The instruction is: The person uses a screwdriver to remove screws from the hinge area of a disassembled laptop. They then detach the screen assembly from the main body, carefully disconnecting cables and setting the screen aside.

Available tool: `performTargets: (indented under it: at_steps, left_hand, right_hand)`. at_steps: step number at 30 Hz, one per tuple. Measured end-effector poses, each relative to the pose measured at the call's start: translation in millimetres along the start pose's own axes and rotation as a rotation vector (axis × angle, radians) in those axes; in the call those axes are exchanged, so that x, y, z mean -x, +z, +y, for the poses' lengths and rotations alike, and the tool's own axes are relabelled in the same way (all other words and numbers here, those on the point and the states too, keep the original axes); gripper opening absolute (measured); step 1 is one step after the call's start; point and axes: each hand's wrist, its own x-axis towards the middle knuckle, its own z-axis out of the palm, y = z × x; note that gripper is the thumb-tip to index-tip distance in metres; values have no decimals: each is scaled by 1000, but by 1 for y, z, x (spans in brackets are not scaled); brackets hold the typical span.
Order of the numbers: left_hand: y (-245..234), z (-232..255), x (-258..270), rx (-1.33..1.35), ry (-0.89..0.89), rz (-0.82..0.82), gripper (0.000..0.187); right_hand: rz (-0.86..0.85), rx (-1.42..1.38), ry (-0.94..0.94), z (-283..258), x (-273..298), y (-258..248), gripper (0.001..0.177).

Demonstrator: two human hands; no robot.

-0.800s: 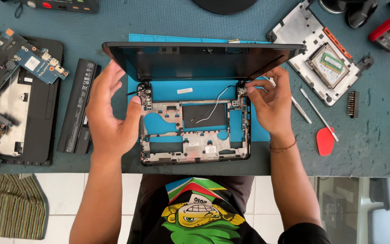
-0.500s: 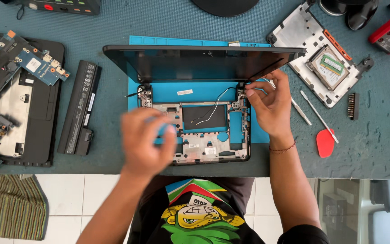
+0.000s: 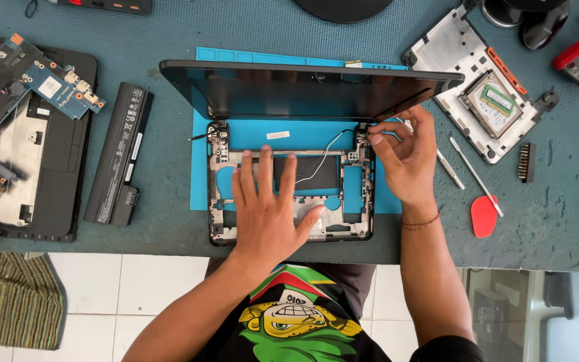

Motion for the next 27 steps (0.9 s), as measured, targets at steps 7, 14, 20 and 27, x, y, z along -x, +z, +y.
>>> performTargets:
  at_steps: [7, 14, 20, 27]
  left_hand:
    - [3, -7, 5, -160, -15, -14, 83]
    - [10, -10, 9, -199, -11, 33, 90]
    - [12, -10, 8, -230, -16, 55, 93]
    - [12, -10, 8, -269, -12, 55, 91]
  right_hand:
    - [0, 15, -26, 1, -1, 2, 49]
    - [29, 32, -45, 3, 1, 2, 40]
    - [39, 43, -40, 8, 2, -1, 41]
    - [33, 58, -48, 21, 3, -7, 39]
